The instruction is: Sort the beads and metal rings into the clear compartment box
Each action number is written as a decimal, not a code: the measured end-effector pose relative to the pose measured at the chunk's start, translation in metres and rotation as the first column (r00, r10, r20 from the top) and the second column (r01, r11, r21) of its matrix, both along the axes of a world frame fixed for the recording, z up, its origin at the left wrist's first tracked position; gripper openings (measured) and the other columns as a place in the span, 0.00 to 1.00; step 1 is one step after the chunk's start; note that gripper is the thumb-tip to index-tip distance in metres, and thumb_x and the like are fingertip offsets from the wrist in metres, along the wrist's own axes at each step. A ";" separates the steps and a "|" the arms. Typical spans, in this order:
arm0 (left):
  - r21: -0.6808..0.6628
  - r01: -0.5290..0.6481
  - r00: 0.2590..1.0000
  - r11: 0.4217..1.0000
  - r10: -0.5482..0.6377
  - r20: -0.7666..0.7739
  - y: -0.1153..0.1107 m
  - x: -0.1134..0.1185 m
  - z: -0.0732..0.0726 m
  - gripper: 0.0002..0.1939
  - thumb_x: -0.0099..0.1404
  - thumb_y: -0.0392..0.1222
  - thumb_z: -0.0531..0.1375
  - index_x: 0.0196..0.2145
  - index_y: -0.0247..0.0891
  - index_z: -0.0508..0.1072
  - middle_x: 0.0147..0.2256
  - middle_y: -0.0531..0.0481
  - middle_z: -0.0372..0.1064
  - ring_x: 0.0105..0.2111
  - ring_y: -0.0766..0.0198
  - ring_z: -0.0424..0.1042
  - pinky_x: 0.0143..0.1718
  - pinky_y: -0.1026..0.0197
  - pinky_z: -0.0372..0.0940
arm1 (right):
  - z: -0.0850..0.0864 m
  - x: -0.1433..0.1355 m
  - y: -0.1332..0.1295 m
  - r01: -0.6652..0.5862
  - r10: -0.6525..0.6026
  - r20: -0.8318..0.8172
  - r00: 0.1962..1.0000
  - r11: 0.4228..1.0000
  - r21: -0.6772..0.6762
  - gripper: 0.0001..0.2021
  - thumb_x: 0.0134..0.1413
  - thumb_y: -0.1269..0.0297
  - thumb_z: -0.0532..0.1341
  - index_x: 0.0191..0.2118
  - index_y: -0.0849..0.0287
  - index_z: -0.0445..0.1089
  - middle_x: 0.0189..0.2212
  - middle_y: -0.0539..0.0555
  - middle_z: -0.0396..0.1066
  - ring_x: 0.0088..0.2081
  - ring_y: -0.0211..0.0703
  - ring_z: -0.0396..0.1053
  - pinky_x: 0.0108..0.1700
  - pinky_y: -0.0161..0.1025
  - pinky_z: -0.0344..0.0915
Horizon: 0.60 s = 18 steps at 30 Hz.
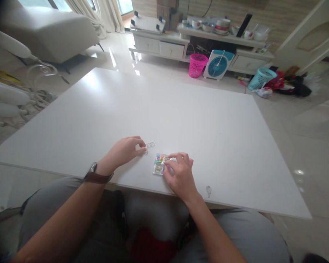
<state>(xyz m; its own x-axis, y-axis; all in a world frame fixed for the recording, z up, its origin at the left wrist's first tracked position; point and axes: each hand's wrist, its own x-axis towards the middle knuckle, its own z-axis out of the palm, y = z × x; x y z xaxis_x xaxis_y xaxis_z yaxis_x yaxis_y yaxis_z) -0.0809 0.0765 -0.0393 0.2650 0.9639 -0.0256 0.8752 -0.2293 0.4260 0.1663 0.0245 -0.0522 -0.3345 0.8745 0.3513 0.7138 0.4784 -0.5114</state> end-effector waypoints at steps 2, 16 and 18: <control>-0.015 -0.002 1.000 1.000 0.002 -0.001 0.000 0.001 -0.004 0.08 0.63 0.43 0.58 0.35 0.39 0.77 0.39 0.47 0.75 0.35 0.60 0.72 0.38 0.60 0.63 | 0.000 0.000 0.000 0.001 -0.001 0.003 1.000 1.000 0.002 0.07 0.56 0.71 0.62 0.37 0.53 0.76 0.44 0.54 0.71 0.50 0.52 0.61 0.48 0.49 0.55; -0.045 0.034 0.999 0.998 -0.033 0.018 -0.001 0.008 -0.011 0.06 0.63 0.39 0.56 0.32 0.38 0.74 0.36 0.47 0.72 0.35 0.60 0.71 0.39 0.58 0.62 | 0.001 -0.003 -0.003 -0.021 0.021 0.013 1.000 1.000 0.004 0.06 0.56 0.71 0.62 0.37 0.53 0.75 0.44 0.54 0.72 0.51 0.52 0.61 0.48 0.50 0.54; -0.061 0.043 0.999 0.997 -0.041 0.020 -0.001 0.008 -0.011 0.06 0.62 0.39 0.56 0.30 0.38 0.73 0.35 0.47 0.72 0.34 0.61 0.70 0.38 0.59 0.62 | 0.002 -0.003 -0.003 -0.023 0.023 0.016 1.000 1.000 0.003 0.06 0.56 0.70 0.62 0.37 0.53 0.75 0.44 0.54 0.72 0.51 0.52 0.61 0.48 0.50 0.54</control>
